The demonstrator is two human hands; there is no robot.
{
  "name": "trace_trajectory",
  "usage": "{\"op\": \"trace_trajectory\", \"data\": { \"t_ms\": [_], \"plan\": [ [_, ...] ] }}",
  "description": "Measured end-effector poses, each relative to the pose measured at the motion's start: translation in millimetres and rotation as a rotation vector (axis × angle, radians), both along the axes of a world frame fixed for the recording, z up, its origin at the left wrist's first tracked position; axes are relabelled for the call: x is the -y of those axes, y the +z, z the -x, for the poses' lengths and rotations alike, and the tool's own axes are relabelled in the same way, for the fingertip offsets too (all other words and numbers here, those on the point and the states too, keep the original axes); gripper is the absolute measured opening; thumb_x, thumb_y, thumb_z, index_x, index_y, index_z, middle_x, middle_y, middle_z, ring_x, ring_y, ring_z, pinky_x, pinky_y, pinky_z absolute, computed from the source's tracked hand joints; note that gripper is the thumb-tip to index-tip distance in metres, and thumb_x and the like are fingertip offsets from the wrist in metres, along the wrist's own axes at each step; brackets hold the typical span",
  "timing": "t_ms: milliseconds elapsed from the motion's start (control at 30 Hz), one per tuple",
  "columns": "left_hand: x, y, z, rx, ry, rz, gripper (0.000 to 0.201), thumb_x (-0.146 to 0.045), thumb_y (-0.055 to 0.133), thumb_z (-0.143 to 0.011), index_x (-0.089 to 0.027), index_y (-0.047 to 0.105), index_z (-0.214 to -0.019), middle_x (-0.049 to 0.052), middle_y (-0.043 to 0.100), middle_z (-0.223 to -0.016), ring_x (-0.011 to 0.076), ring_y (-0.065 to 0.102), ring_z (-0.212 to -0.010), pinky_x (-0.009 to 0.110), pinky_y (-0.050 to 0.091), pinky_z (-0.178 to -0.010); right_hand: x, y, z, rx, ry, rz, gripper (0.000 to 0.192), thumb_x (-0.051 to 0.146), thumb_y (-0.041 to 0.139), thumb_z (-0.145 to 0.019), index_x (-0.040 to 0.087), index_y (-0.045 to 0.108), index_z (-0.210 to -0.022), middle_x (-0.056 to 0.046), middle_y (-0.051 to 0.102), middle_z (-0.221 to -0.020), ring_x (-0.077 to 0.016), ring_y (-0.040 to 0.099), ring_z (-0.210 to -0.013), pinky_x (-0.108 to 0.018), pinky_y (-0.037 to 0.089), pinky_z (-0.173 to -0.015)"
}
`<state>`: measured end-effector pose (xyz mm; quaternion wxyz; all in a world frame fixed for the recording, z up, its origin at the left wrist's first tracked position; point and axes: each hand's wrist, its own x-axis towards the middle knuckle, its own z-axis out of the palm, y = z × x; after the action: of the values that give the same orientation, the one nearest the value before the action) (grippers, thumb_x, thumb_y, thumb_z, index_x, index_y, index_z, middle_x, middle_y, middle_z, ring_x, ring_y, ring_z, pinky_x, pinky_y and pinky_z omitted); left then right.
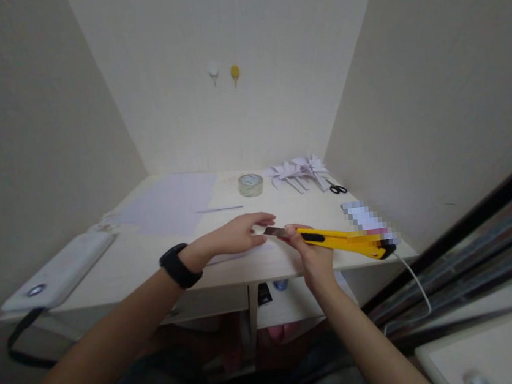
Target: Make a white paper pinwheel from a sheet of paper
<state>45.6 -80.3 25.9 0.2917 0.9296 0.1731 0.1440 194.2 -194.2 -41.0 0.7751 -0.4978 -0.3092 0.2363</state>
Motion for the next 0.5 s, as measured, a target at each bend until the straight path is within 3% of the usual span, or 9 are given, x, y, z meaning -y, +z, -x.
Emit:
{"op": "trace_trajectory", "data": {
  "t_ms": [100, 167, 333, 433, 500],
  "plan": [
    [-6, 2.4, 5, -0.006, -0.150, 0.293, 0.041, -0.012, 0.068, -0.075, -0.012, 0.068, -0.116, 0.011, 0.073, -0.116, 0.0208, 0.067, -0.104, 0.033, 0.049, -0.094, 3, -2.9, 5, 0.040, 0.079, 0.032, 0.039, 0.045, 0.086, -0.064, 0.015, 0.073, -0.084, -0.006, 0.075, -0.084, -0.0250, 0.071, -0.082, -0.049, 0.058, -0.088],
    [-11, -0.2, 6, 0.034, -0.121, 0.400, 0.027, -0.018, 0.072, -0.074, -0.013, 0.074, -0.101, 0.009, 0.076, -0.100, 0.0199, 0.069, -0.092, 0.033, 0.051, -0.087, 4, -4.2, 6, 0.071, 0.094, 0.051, 0.037, 0.044, 0.086, -0.064, 0.016, 0.074, -0.085, -0.007, 0.075, -0.085, -0.0254, 0.071, -0.085, -0.050, 0.056, -0.091],
    [-14, -11.5, 6, 0.068, -0.025, 0.499, 0.022, -0.025, 0.082, -0.065, -0.014, 0.078, -0.084, 0.005, 0.075, -0.075, 0.0175, 0.067, -0.072, 0.029, 0.049, -0.071, 11, 4.5, 11, 0.016, 0.111, 0.096, 0.041, 0.045, 0.089, -0.060, 0.016, 0.074, -0.085, -0.008, 0.076, -0.089, -0.0269, 0.070, -0.091, -0.049, 0.055, -0.093],
    [-16, -12.5, 11, 0.090, -0.026, 0.528, 0.020, -0.025, 0.081, -0.066, -0.014, 0.078, -0.082, 0.004, 0.073, -0.072, 0.0147, 0.063, -0.068, 0.027, 0.047, -0.068, 24, 17.1, 1, -0.030, 0.255, 0.084, 0.049, 0.048, 0.084, -0.067, 0.019, 0.072, -0.104, -0.011, 0.076, -0.101, -0.0262, 0.072, -0.095, -0.046, 0.058, -0.089],
    [-22, -11.3, 17, 0.110, -0.023, 0.541, 0.017, -0.022, 0.079, -0.066, -0.013, 0.078, -0.081, 0.004, 0.072, -0.071, 0.0128, 0.061, -0.066, 0.025, 0.045, -0.067, 35, 23.8, -15, -0.040, 0.262, 0.015, 0.047, 0.052, 0.079, -0.072, 0.024, 0.069, -0.109, -0.010, 0.075, -0.109, -0.0254, 0.073, -0.094, -0.043, 0.061, -0.081]
  ]
}}
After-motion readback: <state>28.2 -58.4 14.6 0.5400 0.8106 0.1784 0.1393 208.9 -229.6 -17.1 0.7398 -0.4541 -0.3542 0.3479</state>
